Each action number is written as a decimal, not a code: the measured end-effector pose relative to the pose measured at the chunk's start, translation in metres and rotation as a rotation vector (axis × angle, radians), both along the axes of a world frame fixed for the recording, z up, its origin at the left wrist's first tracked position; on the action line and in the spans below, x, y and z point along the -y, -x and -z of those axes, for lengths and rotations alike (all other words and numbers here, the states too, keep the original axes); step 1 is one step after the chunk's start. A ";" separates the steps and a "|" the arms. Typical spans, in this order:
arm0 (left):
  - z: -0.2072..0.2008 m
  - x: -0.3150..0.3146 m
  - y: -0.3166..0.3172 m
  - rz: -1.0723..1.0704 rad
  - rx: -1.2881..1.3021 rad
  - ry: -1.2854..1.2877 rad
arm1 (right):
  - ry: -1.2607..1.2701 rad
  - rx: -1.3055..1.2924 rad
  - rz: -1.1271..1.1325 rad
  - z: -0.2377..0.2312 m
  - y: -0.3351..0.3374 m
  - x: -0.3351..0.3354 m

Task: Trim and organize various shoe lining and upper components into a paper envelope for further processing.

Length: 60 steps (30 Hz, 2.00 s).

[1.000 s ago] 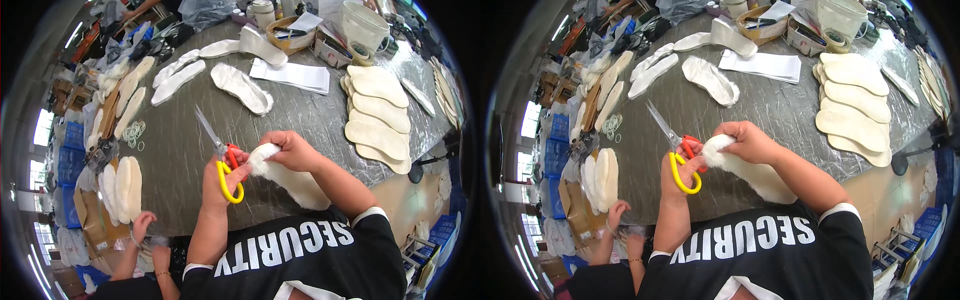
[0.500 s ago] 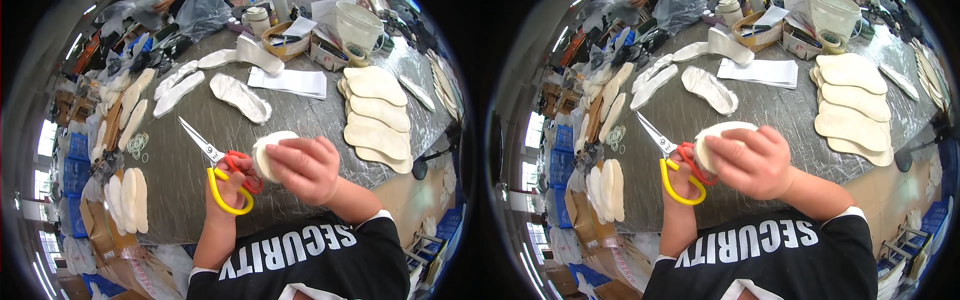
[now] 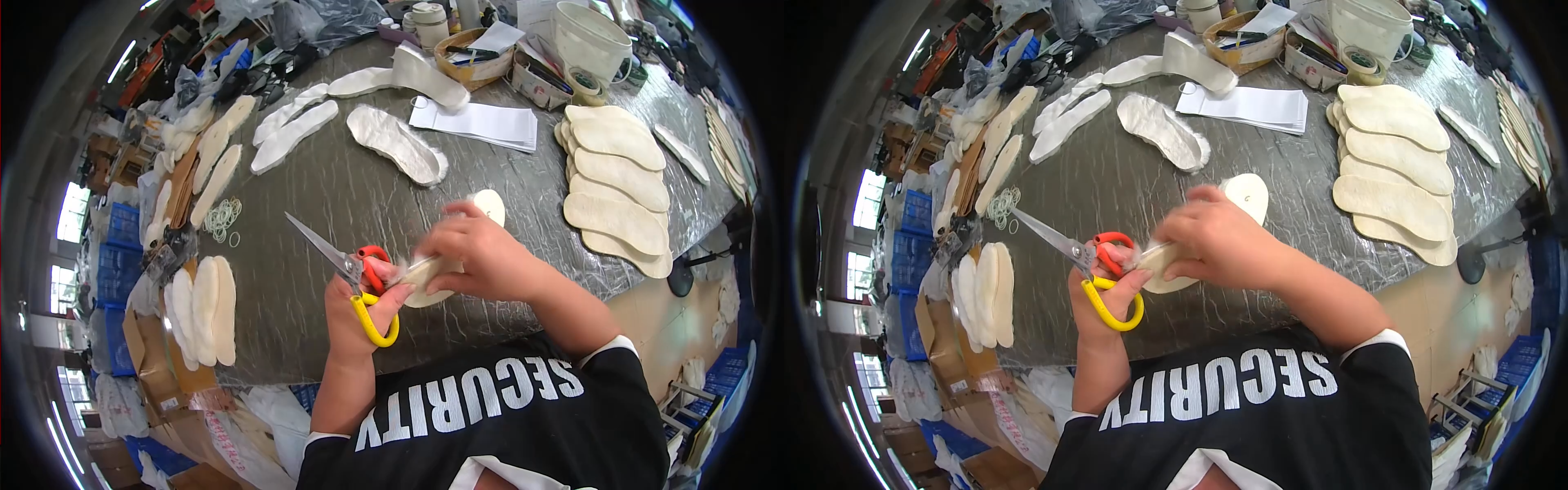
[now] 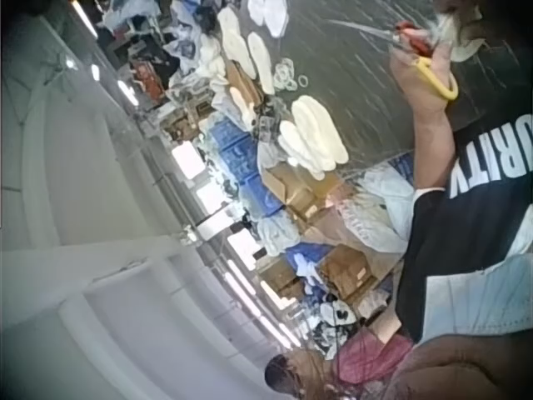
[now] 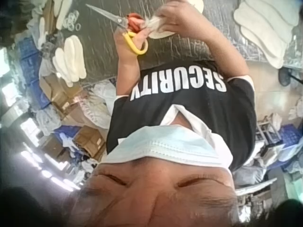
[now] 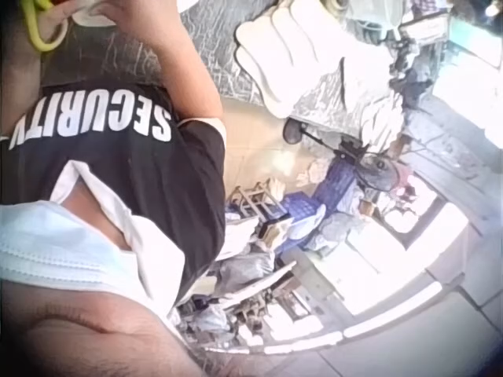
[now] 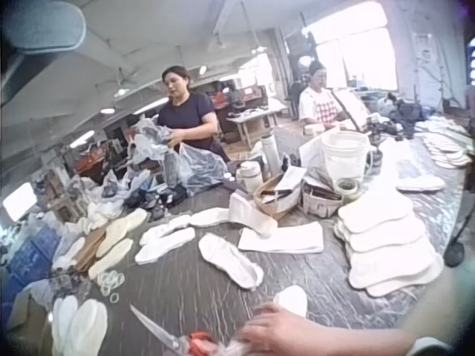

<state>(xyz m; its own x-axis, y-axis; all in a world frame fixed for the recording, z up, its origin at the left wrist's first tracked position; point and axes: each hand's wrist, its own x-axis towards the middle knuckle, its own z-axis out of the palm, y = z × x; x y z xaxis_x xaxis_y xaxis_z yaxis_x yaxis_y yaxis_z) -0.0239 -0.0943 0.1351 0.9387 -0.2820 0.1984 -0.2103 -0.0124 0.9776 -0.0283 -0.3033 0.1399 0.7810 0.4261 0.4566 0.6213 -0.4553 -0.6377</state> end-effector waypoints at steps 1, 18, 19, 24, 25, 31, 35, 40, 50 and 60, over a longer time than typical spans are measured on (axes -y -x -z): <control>0.001 -0.002 0.000 0.017 0.050 -0.035 | 0.002 0.003 -0.003 -0.001 0.001 -0.001; 0.013 0.029 -0.012 -0.082 -0.151 0.214 | -0.176 0.169 0.372 0.017 0.021 -0.039; 0.015 0.025 -0.016 -0.081 -0.154 0.209 | -0.180 0.167 0.375 0.017 0.022 -0.034; 0.010 0.023 -0.028 -0.049 -0.070 0.127 | -0.163 0.260 0.371 -0.007 -0.019 -0.003; 0.003 0.026 -0.029 -0.025 -0.043 0.166 | -0.259 0.248 0.287 -0.008 -0.027 0.000; -0.017 0.042 -0.027 -0.044 0.177 0.185 | -0.565 -0.232 0.269 -0.001 -0.008 -0.010; -0.016 0.047 -0.023 -0.079 0.325 0.086 | -0.582 -0.241 0.380 0.000 0.013 -0.019; -0.008 0.053 -0.023 -0.069 0.366 0.140 | -0.664 -0.324 0.329 0.012 0.013 -0.016; -0.013 0.055 -0.014 0.038 0.185 0.126 | -0.728 -0.323 0.203 0.025 0.026 -0.002; -0.025 0.026 -0.005 0.159 0.613 -0.972 | -1.052 -0.143 0.145 0.061 0.052 0.027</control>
<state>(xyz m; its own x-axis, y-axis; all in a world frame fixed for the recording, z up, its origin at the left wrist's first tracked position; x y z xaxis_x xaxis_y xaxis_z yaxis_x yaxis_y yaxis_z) -0.0192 -0.1203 0.1599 0.7003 -0.6715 0.2421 -0.7120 -0.6331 0.3037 -0.0804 -0.3298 0.0791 0.8678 -0.2293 0.4409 0.4940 0.3016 -0.8155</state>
